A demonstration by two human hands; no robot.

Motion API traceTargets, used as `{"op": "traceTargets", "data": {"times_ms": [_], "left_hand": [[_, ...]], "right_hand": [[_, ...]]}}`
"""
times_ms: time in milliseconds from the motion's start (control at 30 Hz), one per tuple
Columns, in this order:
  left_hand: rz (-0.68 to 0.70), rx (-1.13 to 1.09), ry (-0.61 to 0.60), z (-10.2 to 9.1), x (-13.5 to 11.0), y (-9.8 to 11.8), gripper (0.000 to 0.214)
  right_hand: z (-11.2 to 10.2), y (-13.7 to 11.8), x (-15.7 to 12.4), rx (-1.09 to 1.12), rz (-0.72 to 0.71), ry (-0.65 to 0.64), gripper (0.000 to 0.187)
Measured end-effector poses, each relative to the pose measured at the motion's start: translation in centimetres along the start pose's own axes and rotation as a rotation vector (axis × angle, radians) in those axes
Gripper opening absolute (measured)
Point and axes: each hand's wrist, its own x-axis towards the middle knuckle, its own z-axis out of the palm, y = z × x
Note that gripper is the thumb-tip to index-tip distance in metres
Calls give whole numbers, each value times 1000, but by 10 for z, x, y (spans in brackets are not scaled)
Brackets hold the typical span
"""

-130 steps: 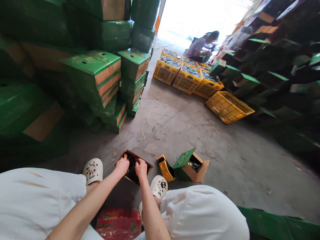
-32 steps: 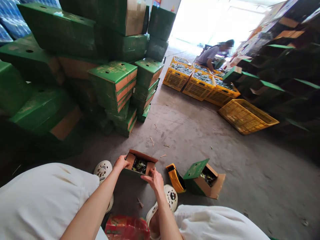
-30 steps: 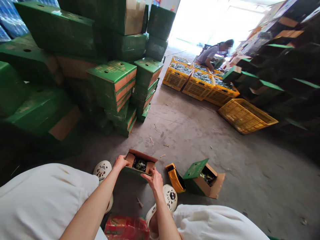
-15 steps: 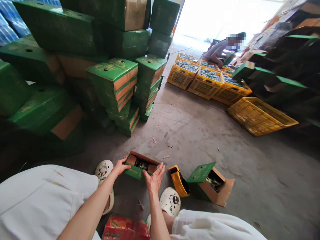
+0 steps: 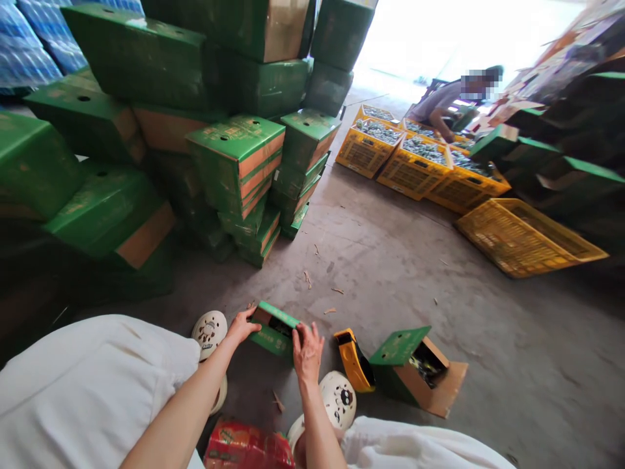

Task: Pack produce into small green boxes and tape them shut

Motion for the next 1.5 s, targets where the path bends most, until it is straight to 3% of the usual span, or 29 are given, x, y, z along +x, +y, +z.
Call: {"op": "traceTargets", "data": {"times_ms": [233,367,467,533,600,700,767,867,933,1067,1200,1333,1500], "left_hand": [[40,123,27,4,-1,2,97],[188,498,34,17,-6,6,104],[344,806,-65,35,-14,7,103],[405,952,-138,46,-20,4,104],[426,1065,-191,54,-25,0,113],[450,1187,-210,60,-26,-9,135],[482,1206,-166,62,-23,-14,136],[526,1181,-77,65,-19,-19,118],[537,1167,-64,67,-17,-21,109],[540,1161,-86,68,-16,-23,110],[538,1200,-90,68,-13,-17,119],[565,1259,-211,60,-4,0,145],[594,1188,-340,48,1,7,134]], "right_hand": [[4,-6,-26,-339,-28,-167,58],[2,-12,-25,-449,-33,-216,61],[5,-11,-30,-481,-33,-234,65],[9,-6,-36,-494,-57,-234,77],[15,0,-42,-518,-100,-225,91],[24,7,-45,-575,-137,-209,97],[27,7,-38,-605,-126,-199,100],[22,-1,-15,-619,-119,-230,114],[13,-7,4,-616,-172,-291,126],[-6,-12,25,-601,-273,-392,139],[-11,-10,22,-564,-313,-371,135],[-11,-7,19,-522,-328,-348,129],[-11,-3,21,-485,-369,-322,118]]}}
